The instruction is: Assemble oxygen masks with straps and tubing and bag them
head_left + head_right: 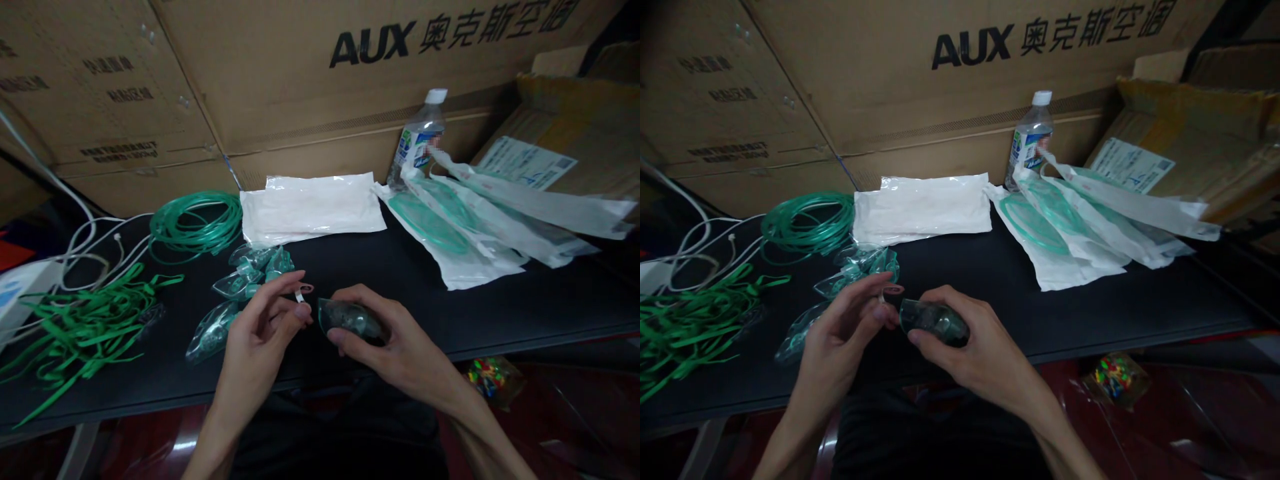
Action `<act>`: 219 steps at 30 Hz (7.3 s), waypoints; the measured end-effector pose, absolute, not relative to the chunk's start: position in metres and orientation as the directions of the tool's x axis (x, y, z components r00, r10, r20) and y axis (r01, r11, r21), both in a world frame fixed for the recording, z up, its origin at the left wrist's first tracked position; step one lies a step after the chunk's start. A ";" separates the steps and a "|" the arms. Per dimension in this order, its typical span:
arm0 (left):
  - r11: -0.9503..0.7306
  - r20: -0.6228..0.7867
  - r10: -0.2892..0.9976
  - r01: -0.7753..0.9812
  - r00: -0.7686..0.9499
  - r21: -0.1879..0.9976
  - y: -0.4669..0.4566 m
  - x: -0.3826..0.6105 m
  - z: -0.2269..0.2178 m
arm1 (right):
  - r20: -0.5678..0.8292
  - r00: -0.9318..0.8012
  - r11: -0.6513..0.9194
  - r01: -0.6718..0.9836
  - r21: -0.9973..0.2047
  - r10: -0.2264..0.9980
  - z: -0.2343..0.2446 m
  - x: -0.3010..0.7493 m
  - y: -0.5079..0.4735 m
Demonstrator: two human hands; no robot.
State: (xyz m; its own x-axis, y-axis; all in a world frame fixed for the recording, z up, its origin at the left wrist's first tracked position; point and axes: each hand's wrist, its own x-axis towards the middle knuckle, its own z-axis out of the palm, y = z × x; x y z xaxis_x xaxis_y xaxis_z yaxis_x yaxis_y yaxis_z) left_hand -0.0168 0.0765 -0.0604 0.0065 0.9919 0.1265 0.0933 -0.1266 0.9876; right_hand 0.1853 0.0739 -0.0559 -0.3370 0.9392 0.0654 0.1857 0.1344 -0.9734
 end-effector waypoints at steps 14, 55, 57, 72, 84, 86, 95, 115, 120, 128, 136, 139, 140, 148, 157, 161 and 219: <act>-0.166 0.136 0.978 0.203 0.157 0.965 0.070 -0.020 -0.062 | -0.024 -0.328 -0.005 0.059 -0.998 0.944 -0.057 0.181 0.075; -0.195 0.174 0.975 0.153 0.141 0.969 0.060 -0.020 -0.066 | -0.017 -0.294 -0.010 0.023 -1.000 0.956 -0.057 0.183 0.071; -0.205 0.186 0.976 0.175 0.116 0.963 0.058 -0.019 -0.067 | -0.011 -0.306 -0.005 0.021 -1.000 0.952 -0.057 0.183 0.071; -0.183 0.183 0.983 0.179 0.021 0.967 0.059 -0.016 -0.064 | 0.263 -0.310 0.289 0.042 -0.956 0.914 -0.064 0.182 0.071; -0.240 0.228 0.962 0.063 0.147 0.969 0.061 -0.020 -0.066 | 0.437 -0.258 0.473 0.097 -0.876 0.862 -0.071 0.179 0.069; -0.245 0.235 0.960 0.051 0.152 0.968 0.061 -0.020 -0.066 | 0.443 -0.257 0.482 0.109 -0.870 0.859 -0.071 0.179 0.069; -0.292 0.275 0.952 0.128 0.136 0.948 0.058 -0.019 -0.067 | 0.496 -0.235 0.538 0.179 -0.824 0.836 -0.074 0.175 0.063; -0.256 0.227 0.961 0.199 0.157 0.946 0.062 -0.020 -0.064 | 0.711 -0.269 0.752 0.360 -0.552 0.650 -0.081 0.171 0.060; 0.027 -0.046 0.977 0.092 0.207 0.995 0.062 -0.014 -0.064 | 0.720 -0.299 0.738 0.526 -0.423 0.626 -0.092 0.172 0.054; -0.075 0.050 0.980 0.127 0.192 0.989 0.062 -0.013 -0.060 | 0.721 -0.321 0.744 0.542 -0.392 0.614 -0.095 0.172 0.051; -0.175 0.126 0.972 0.252 0.197 0.952 0.065 -0.020 -0.062 | 0.372 -0.049 0.370 0.286 -0.884 0.927 -0.062 0.180 0.056; -0.236 0.170 0.960 0.313 0.225 0.920 0.066 -0.022 -0.066 | 0.179 -0.083 0.196 0.334 -0.922 0.980 -0.056 0.185 0.059; -0.254 0.184 0.955 0.319 0.234 0.913 0.066 -0.022 -0.067 | 0.121 -0.094 0.145 0.330 -0.933 0.988 -0.055 0.186 0.060; -0.227 0.178 0.966 0.281 0.189 0.933 0.065 -0.021 -0.073 | -0.021 -0.021 -0.016 0.240 -0.971 1.000 -0.051 0.181 0.061; 0.048 -0.055 0.995 0.073 0.088 0.996 0.065 -0.017 -0.059 | -0.127 -0.158 -0.109 0.117 -0.987 0.979 -0.050 0.174 0.053; 0.089 -0.092 0.987 0.030 0.132 0.996 0.067 -0.018 -0.056 | -0.116 -0.163 -0.106 0.068 -0.992 0.980 -0.046 0.169 0.050; 0.244 -0.240 0.961 -0.012 0.136 0.970 0.068 -0.015 -0.054 | 0.040 0.130 0.012 0.204 -0.979 0.991 -0.052 0.157 0.035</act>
